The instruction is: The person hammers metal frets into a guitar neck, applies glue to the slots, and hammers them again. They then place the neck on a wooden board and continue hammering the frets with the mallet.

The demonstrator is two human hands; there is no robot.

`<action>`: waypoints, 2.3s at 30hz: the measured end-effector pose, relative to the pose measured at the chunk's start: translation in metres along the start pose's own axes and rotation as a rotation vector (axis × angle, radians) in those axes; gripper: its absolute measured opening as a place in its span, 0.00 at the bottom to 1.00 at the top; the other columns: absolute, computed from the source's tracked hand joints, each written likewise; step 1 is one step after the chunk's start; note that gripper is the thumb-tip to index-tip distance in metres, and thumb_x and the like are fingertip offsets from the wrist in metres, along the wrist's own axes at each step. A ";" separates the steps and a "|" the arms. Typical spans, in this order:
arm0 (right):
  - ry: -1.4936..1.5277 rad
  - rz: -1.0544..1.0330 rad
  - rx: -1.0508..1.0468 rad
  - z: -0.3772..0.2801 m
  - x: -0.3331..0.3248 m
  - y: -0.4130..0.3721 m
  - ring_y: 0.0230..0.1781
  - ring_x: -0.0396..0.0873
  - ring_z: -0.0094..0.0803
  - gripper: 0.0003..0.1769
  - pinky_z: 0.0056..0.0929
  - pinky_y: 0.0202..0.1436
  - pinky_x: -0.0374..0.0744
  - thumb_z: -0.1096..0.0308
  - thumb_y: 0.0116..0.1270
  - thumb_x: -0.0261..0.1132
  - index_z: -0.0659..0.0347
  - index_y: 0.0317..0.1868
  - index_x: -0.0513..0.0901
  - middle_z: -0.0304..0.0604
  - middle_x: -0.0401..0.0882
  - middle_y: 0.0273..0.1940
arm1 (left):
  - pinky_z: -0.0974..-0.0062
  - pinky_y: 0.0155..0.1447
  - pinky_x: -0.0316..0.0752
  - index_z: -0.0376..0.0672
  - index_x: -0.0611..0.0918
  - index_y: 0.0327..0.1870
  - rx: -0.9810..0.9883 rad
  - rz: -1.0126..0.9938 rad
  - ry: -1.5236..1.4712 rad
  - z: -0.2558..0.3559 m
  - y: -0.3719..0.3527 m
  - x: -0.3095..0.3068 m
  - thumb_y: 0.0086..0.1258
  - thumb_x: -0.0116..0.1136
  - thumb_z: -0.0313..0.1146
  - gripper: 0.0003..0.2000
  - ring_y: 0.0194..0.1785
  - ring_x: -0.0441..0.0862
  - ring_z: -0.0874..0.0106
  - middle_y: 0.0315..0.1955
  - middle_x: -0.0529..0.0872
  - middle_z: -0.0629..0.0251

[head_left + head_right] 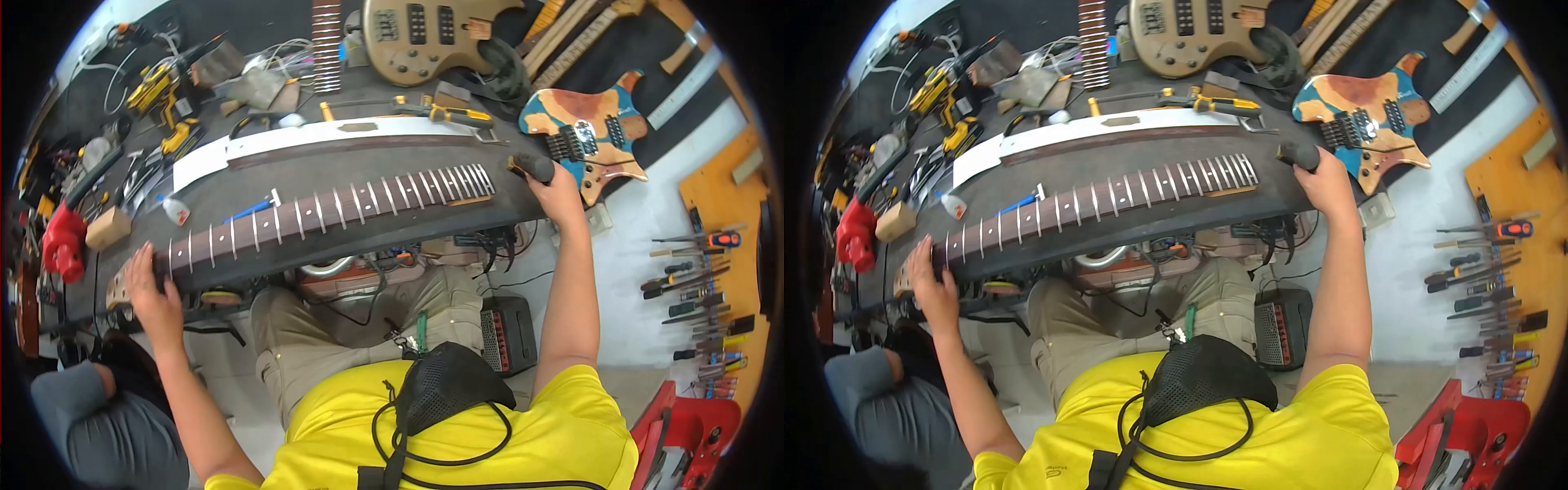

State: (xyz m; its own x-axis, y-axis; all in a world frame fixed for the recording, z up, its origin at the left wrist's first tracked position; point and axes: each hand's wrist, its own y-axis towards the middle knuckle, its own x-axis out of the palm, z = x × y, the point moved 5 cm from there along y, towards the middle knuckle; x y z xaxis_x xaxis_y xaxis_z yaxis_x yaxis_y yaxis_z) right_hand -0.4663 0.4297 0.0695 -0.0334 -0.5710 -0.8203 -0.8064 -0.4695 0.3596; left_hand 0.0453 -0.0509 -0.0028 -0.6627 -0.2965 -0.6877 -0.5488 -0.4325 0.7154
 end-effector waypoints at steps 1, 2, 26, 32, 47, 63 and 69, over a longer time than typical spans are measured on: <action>-0.015 0.025 0.014 -0.001 -0.005 0.002 0.48 0.88 0.59 0.18 0.43 0.53 0.83 0.65 0.65 0.73 0.65 0.52 0.88 0.60 0.90 0.44 | 0.51 0.82 0.65 0.39 0.79 0.72 -0.041 -0.010 0.005 -0.008 -0.002 0.000 0.64 0.61 0.15 0.31 0.76 0.75 0.48 0.69 0.83 0.51; -0.027 0.048 0.026 0.001 -0.009 0.005 0.48 0.87 0.60 0.17 0.44 0.53 0.83 0.66 0.65 0.72 0.65 0.52 0.88 0.61 0.89 0.44 | 0.51 0.82 0.65 0.39 0.79 0.72 -0.031 -0.003 -0.002 -0.013 -0.002 0.000 0.64 0.61 0.15 0.31 0.76 0.75 0.48 0.69 0.83 0.51; -0.363 0.014 0.029 0.036 0.058 0.080 0.58 0.86 0.56 0.20 0.51 0.64 0.82 0.65 0.68 0.71 0.62 0.58 0.90 0.60 0.89 0.54 | 0.51 0.78 0.70 0.41 0.83 0.65 -0.053 0.031 0.088 -0.021 0.007 0.013 0.59 0.64 0.12 0.29 0.72 0.78 0.49 0.63 0.86 0.53; -0.005 0.471 -0.099 0.021 0.034 0.015 0.58 0.84 0.53 0.17 0.45 0.66 0.80 0.70 0.72 0.65 0.63 0.58 0.88 0.54 0.86 0.54 | 0.53 0.78 0.70 0.43 0.84 0.65 -0.090 0.061 0.095 -0.020 0.007 0.013 0.58 0.66 0.13 0.30 0.72 0.79 0.52 0.63 0.86 0.55; -0.184 0.425 0.020 0.028 0.075 -0.016 0.67 0.80 0.48 0.18 0.45 0.73 0.75 0.63 0.68 0.70 0.53 0.57 0.90 0.46 0.85 0.65 | 0.54 0.78 0.70 0.43 0.86 0.63 -0.126 0.117 0.092 -0.020 0.005 0.017 0.57 0.64 0.13 0.29 0.72 0.81 0.53 0.62 0.88 0.58; -0.136 0.424 0.037 0.033 0.076 -0.015 0.63 0.83 0.47 0.17 0.42 0.70 0.77 0.67 0.70 0.66 0.60 0.57 0.89 0.48 0.86 0.60 | 0.54 0.74 0.72 0.44 0.86 0.61 -0.083 0.186 0.051 -0.017 0.007 0.012 0.57 0.64 0.15 0.27 0.69 0.83 0.55 0.59 0.89 0.61; -0.163 0.375 0.021 0.058 0.082 -0.008 0.64 0.83 0.47 0.20 0.43 0.72 0.77 0.65 0.72 0.66 0.61 0.61 0.88 0.50 0.86 0.61 | 0.54 0.76 0.72 0.45 0.86 0.61 -0.076 0.198 0.016 -0.025 0.003 0.015 0.56 0.67 0.17 0.27 0.70 0.83 0.55 0.60 0.89 0.59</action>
State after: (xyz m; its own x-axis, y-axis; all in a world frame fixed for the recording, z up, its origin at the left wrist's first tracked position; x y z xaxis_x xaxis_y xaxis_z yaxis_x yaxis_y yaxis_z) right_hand -0.4972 0.4261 -0.0265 -0.4193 -0.5849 -0.6943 -0.7324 -0.2340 0.6394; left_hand 0.0465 -0.0777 -0.0142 -0.7450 -0.3954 -0.5373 -0.3686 -0.4273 0.8256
